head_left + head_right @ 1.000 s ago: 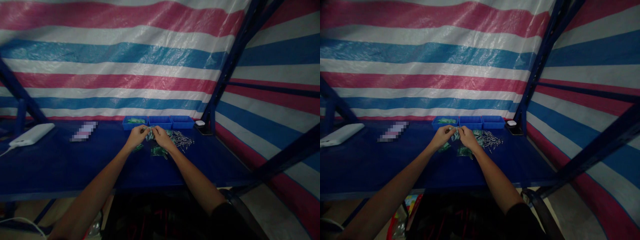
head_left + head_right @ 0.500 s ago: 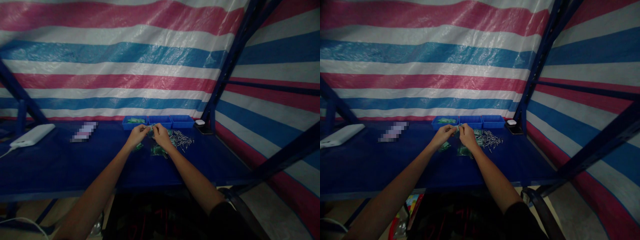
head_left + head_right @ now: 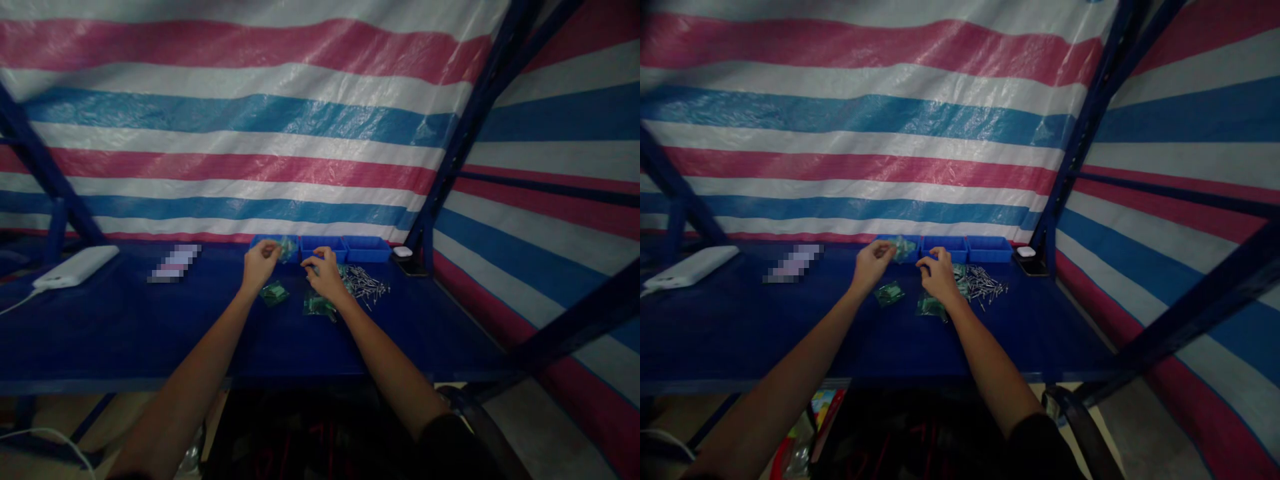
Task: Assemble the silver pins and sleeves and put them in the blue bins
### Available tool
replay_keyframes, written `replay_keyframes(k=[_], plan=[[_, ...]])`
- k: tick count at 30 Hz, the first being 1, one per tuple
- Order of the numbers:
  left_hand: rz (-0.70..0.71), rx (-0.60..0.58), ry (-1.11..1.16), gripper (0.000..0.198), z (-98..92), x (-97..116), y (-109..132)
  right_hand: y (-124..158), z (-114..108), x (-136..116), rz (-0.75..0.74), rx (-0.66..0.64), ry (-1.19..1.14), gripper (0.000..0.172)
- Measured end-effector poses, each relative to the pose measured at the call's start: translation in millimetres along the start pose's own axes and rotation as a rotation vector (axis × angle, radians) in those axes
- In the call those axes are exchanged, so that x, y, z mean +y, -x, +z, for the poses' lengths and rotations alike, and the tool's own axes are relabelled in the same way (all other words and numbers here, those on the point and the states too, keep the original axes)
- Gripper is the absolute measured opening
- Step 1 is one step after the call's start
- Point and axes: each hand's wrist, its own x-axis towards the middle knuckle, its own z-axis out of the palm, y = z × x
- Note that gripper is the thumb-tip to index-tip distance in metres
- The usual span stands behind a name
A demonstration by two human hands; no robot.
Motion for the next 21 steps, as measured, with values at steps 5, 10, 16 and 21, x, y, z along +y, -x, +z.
replay_keyframes(k=[5,10,16,21], plan=[[0.331,0.342,-0.367,0.027,-21.4,9,-31,-14,-30,18,0.149,0.105,0.075,0.016],[0.366,-0.108,-0.748,0.032,-8.0,-8,-43,-16,-65,50,0.392,0.072,0.184,0.026],[0.393,-0.474,-0.755,0.036,44.2,-6,3,-6,-67,68,0.470,-0.145,0.217,0.014],[0.081,-0.541,-0.594,0.027,72.6,0,1,-7,-51,54,0.354,0.042,0.009,0.015]])
